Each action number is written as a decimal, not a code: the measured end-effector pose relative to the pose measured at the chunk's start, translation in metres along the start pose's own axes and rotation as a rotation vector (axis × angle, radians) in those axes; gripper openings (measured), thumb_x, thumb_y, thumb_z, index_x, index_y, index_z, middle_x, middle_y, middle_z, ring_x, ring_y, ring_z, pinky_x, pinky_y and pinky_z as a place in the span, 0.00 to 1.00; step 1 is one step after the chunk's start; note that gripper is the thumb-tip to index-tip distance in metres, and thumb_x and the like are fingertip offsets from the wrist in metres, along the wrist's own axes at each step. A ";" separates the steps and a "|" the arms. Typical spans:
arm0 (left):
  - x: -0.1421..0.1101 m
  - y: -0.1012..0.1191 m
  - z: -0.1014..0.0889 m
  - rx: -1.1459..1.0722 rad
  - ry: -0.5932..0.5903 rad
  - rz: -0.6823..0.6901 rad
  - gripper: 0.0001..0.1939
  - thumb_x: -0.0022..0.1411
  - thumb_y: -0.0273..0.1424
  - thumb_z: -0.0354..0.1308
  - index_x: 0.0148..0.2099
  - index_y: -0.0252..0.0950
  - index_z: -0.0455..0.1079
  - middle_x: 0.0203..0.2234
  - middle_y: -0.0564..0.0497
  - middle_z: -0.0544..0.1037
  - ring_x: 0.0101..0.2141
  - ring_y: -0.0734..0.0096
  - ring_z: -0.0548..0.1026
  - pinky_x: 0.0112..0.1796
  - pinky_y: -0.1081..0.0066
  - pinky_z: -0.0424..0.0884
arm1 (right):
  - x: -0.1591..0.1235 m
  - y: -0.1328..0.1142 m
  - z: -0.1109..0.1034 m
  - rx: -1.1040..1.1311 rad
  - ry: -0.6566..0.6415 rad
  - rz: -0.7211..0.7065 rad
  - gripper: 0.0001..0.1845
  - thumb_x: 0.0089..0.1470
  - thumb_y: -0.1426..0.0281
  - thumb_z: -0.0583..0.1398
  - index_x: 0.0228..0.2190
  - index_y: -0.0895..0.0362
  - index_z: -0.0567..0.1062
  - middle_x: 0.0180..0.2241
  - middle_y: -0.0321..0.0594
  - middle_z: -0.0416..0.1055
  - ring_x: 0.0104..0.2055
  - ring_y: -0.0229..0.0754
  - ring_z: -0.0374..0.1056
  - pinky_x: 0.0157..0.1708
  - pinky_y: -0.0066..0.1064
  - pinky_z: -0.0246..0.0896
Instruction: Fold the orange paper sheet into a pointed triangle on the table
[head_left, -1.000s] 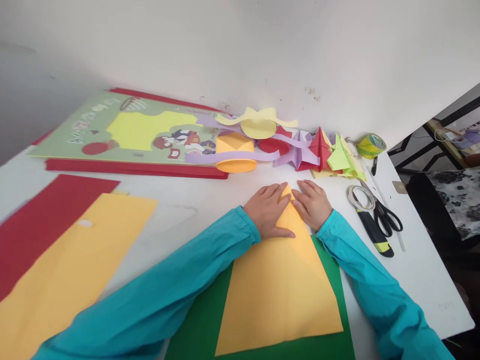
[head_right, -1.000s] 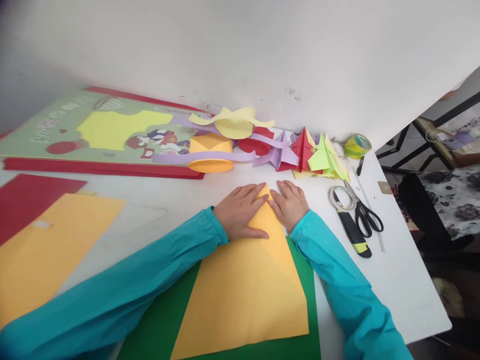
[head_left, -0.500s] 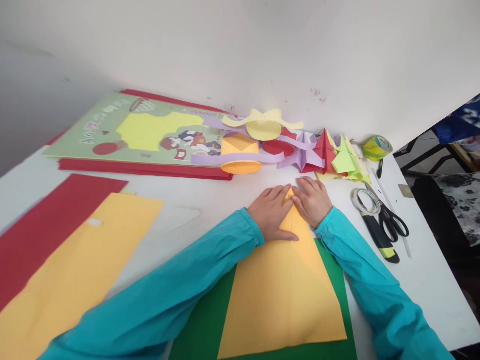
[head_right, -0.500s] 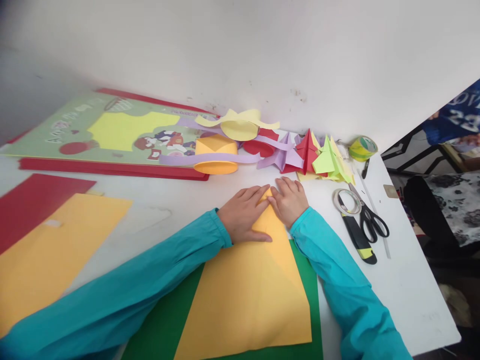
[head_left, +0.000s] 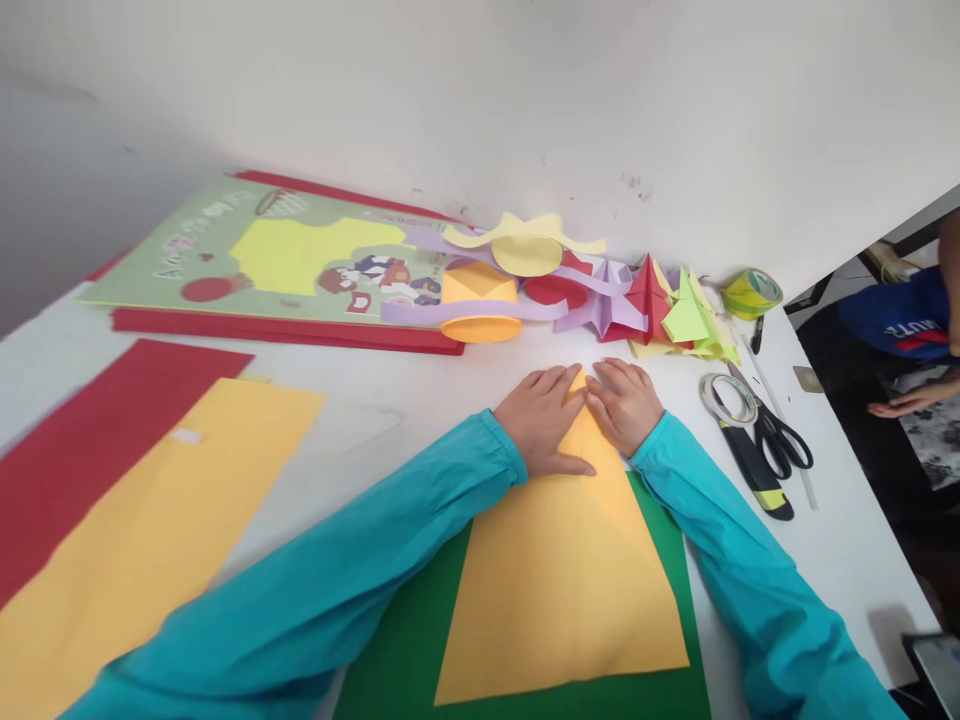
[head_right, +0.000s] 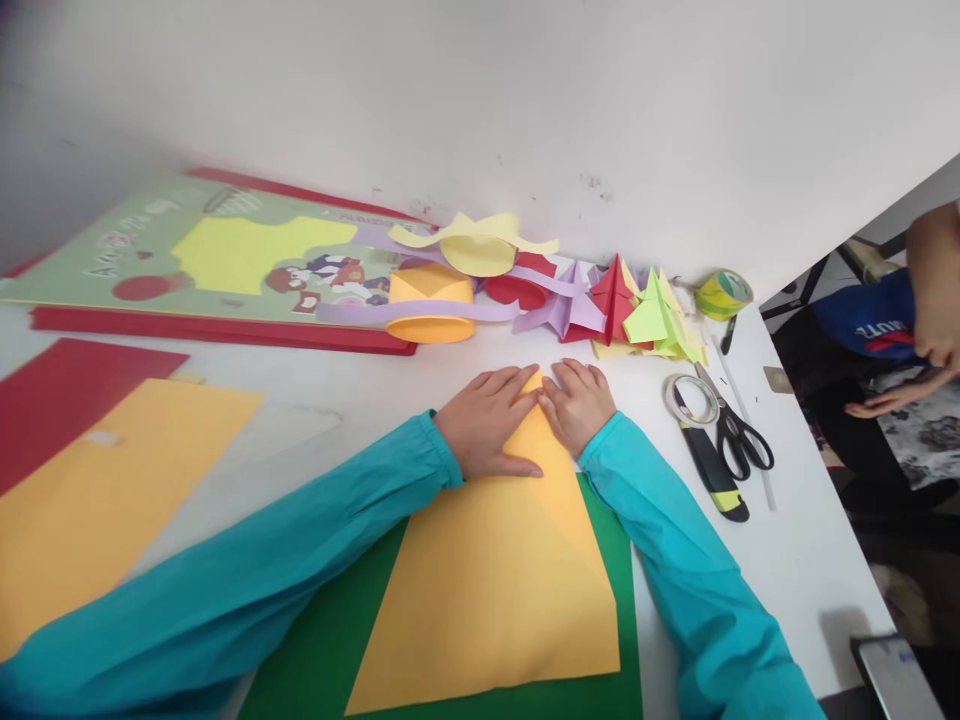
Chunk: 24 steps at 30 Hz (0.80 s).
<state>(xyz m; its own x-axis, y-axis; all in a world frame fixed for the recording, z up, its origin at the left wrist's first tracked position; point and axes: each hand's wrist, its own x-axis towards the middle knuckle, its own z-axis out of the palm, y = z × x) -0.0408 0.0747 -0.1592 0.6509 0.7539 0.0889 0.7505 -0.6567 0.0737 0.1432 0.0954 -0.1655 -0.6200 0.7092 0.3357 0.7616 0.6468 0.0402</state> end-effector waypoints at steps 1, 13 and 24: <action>0.000 0.000 0.000 -0.003 0.002 0.003 0.54 0.47 0.65 0.50 0.59 0.24 0.60 0.60 0.26 0.57 0.58 0.39 0.59 0.54 0.53 0.55 | -0.001 0.000 -0.001 0.000 0.006 -0.001 0.21 0.63 0.65 0.47 0.45 0.61 0.75 0.50 0.50 0.69 0.56 0.51 0.59 0.52 0.44 0.52; -0.001 -0.002 0.003 0.008 0.034 0.016 0.52 0.48 0.65 0.48 0.59 0.25 0.60 0.61 0.28 0.57 0.57 0.41 0.59 0.53 0.53 0.56 | -0.019 -0.005 -0.010 -0.004 0.019 -0.023 0.19 0.63 0.66 0.48 0.44 0.60 0.75 0.49 0.49 0.70 0.56 0.50 0.59 0.53 0.46 0.50; -0.001 -0.004 0.006 -0.044 0.031 0.042 0.50 0.48 0.65 0.48 0.59 0.28 0.62 0.62 0.40 0.58 0.57 0.42 0.57 0.54 0.54 0.55 | -0.028 -0.009 -0.013 -0.014 0.020 -0.027 0.17 0.62 0.67 0.50 0.44 0.60 0.74 0.48 0.49 0.71 0.56 0.50 0.59 0.54 0.45 0.50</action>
<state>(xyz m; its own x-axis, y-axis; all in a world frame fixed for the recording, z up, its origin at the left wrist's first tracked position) -0.0440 0.0771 -0.1657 0.6773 0.7253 0.1234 0.7166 -0.6883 0.1126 0.1561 0.0658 -0.1628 -0.6365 0.6859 0.3527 0.7475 0.6613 0.0628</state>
